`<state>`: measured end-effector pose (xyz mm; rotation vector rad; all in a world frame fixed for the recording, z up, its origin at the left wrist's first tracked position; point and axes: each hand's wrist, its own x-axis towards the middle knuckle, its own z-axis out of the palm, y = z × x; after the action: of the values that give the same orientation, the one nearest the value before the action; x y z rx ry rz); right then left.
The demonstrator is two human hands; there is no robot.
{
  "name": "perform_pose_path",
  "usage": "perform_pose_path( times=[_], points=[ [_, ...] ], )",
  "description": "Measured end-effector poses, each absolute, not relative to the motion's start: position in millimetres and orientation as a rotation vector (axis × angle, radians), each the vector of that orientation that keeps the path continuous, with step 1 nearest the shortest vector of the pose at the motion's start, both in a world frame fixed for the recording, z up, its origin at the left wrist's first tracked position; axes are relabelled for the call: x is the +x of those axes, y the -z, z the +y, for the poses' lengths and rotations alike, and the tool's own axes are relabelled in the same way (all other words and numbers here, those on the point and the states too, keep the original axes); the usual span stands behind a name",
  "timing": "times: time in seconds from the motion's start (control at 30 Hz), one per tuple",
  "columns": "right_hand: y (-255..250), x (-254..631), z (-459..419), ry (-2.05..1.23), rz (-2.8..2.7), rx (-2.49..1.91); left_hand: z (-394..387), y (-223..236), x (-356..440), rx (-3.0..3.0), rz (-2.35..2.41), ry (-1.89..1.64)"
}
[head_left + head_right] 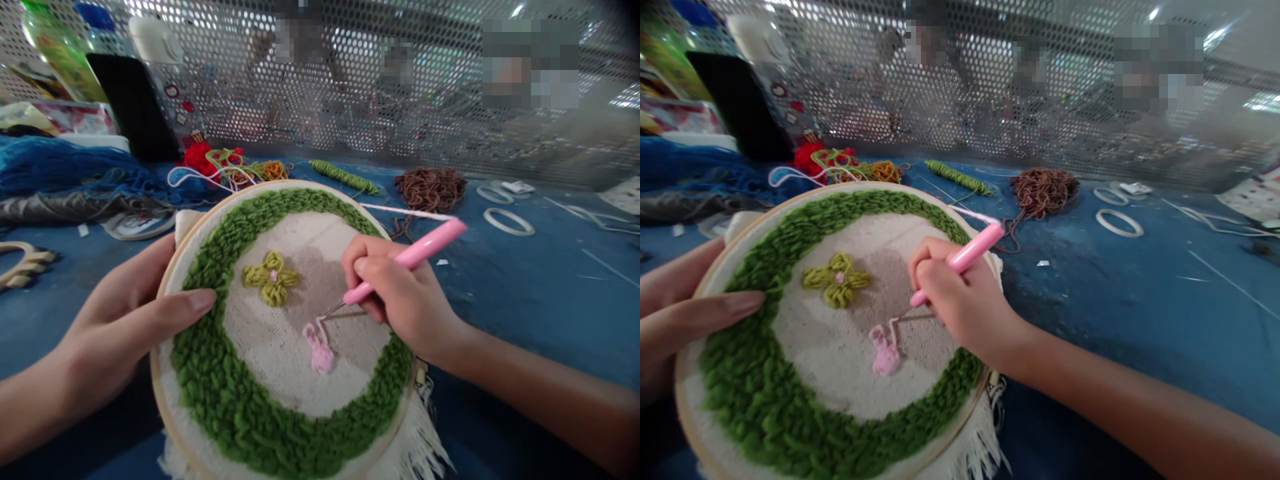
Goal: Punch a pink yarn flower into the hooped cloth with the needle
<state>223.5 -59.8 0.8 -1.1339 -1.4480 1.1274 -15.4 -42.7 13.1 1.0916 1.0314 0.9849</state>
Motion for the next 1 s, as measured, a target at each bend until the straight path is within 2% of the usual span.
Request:
perform_pose_path(
  times=[0.17, 0.4, 0.5, 0.7, 0.93, 1.0],
  points=[
    [-5.5, 219.0, -67.3, -1.067, -1.986, -1.145, -47.1, -16.9, -11.9, 1.04, 1.106, -0.997],
    [-1.3, 224.0, -63.1, -1.132, -1.304, -1.111, -39.8, -11.5, -16.1, 1.134, 1.027, -0.966],
    [0.9, 225.4, -61.5, -1.179, -1.196, -1.055, -39.6, -13.1, -15.5, 1.149, 1.06, -0.937],
    [1.1, 224.8, -60.4, -1.187, -1.232, -1.065, -39.8, -15.8, -15.0, 1.156, 1.101, -0.906],
    [-4.9, 215.4, -66.6, -1.116, -1.75, -1.21, -40.1, -17.2, -14.7, 1.142, 1.157, -0.884],
    [-5.1, 215.3, -68.1, -1.131, -1.737, -1.206, -40.1, -17.4, -15.3, 1.14, 1.164, -0.879]
  ],
)
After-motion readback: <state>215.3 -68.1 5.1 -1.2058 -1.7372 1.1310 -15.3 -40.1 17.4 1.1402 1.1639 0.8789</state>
